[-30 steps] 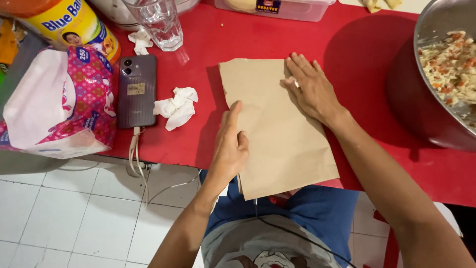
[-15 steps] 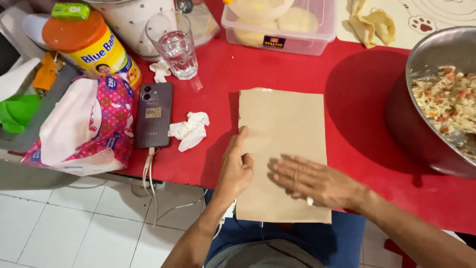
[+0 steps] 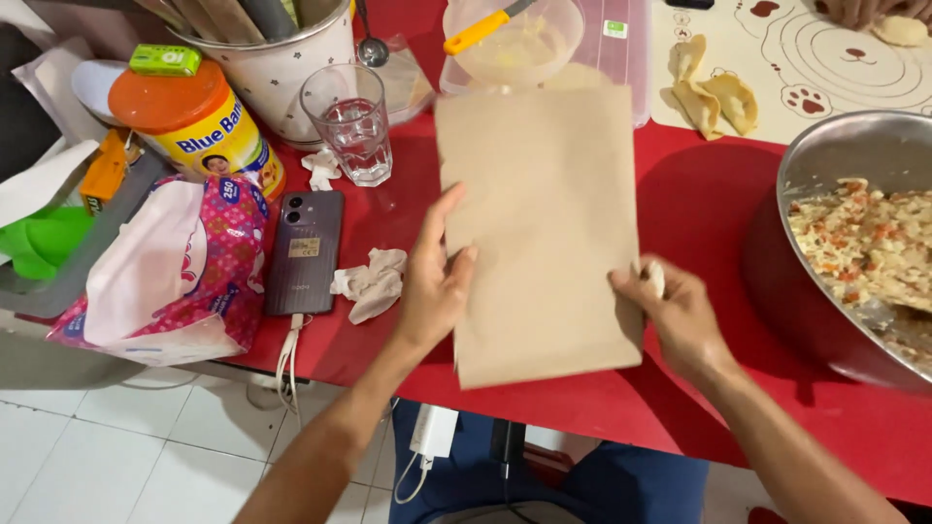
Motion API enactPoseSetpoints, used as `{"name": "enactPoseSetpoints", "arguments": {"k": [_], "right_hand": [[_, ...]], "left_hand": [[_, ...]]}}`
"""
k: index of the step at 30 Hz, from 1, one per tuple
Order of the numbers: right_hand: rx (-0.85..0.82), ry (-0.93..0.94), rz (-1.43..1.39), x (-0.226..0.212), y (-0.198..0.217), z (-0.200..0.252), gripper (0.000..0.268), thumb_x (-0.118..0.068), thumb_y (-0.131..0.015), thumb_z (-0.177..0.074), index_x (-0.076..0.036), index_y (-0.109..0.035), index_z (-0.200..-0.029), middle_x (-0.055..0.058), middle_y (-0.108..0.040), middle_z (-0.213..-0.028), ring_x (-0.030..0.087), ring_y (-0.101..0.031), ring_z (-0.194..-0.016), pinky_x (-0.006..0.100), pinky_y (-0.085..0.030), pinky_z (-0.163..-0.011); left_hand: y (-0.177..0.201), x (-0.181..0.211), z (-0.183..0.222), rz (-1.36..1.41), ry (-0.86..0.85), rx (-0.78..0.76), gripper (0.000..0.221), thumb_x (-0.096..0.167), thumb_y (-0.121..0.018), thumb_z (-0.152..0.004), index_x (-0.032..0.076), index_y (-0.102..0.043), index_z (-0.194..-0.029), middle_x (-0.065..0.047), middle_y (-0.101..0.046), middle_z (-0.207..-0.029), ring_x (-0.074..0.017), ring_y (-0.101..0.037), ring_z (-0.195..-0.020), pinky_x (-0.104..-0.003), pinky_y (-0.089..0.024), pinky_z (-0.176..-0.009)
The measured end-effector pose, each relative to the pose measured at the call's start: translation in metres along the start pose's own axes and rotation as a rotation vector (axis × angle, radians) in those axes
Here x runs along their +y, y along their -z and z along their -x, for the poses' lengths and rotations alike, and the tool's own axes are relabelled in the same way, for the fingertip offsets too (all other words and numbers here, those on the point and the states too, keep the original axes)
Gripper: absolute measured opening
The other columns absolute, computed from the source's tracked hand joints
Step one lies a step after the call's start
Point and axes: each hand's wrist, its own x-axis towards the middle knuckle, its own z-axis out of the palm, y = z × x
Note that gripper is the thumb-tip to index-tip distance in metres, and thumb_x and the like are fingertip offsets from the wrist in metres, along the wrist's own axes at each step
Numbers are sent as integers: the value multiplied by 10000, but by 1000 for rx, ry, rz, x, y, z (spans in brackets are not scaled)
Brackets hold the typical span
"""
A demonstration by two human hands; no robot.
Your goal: Filling a circular dough wrapper with a vegetable and meat mixture using a spoon and then folding it into a semi-circle pastry.
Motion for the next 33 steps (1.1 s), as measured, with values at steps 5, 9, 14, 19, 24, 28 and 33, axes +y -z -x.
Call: {"name": "enactPoseSetpoints", "arguments": {"k": [5,9,14,19,24,28,33], "right_hand": [[388,-40,-185,-31,10,-45,224,-125,-738,-881,-165,-695,-1097,36,-729,-976,160,-651,-824,336,-556,-700],[515,36,-100,-31,16,-69,151,-115,-670,-990,-166,-682,-1132,-38,-656,-980,103,-586,-915,270,-479,-809],[667,31,-269,-37,19,-94,91,-69,-622,-990,-123,-658,-1053,-23,-669,-953,70,-628,-889,201,-572,-863],[631,83,-268,-18,32,-124,80,-38,-634,-967,-98,-669,-1007,1,-682,-932,88,-646,-868,215,-562,-810],[591,94,-111,-30,28,-140,63,-73,-680,-956,-84,-685,-1018,23,-720,-958,118,-651,-853,273,-575,-760],[505,110,-4,-41,21,-164,115,-61,-692,-928,-41,-704,-1041,57,-734,-967,152,-678,-859,299,-601,-753],[423,89,47,-47,8,-211,128,-45,-692,-929,-44,-727,-1052,45,-745,-943,158,-700,-823,297,-629,-717]], "left_hand": [[0,-7,-89,-551,-411,45,533,47,-589,-1049,8,-349,-1523,-204,-482,-1503,-365,-464,-1417,-475,-387,-1249],[-13,-62,-173,-920,-341,75,616,41,-864,-839,83,-581,-1384,-216,-375,-1544,-407,-357,-1431,-541,-373,-1228],[-34,-108,-221,-1097,-227,-82,535,126,-877,-789,127,-612,-1255,-232,-122,-1632,-506,-81,-1515,-737,-471,-1030],[-41,-127,-233,-1068,-295,-65,176,-50,-801,-826,30,-659,-889,-273,-231,-1605,-535,-162,-1505,-608,-589,-996],[-41,-126,-237,-1062,-333,-100,154,-94,-739,-904,0,-678,-799,-285,-210,-1617,-552,-199,-1496,-576,-573,-1090],[-33,-107,-242,-1088,-366,-154,131,-56,-756,-939,-17,-699,-828,-255,-189,-1619,-563,-224,-1485,-700,-517,-1092],[-38,-78,-248,-1060,-428,-169,217,-43,-753,-976,-26,-646,-788,-235,-163,-1624,-547,-197,-1509,-710,-575,-1052]]}}
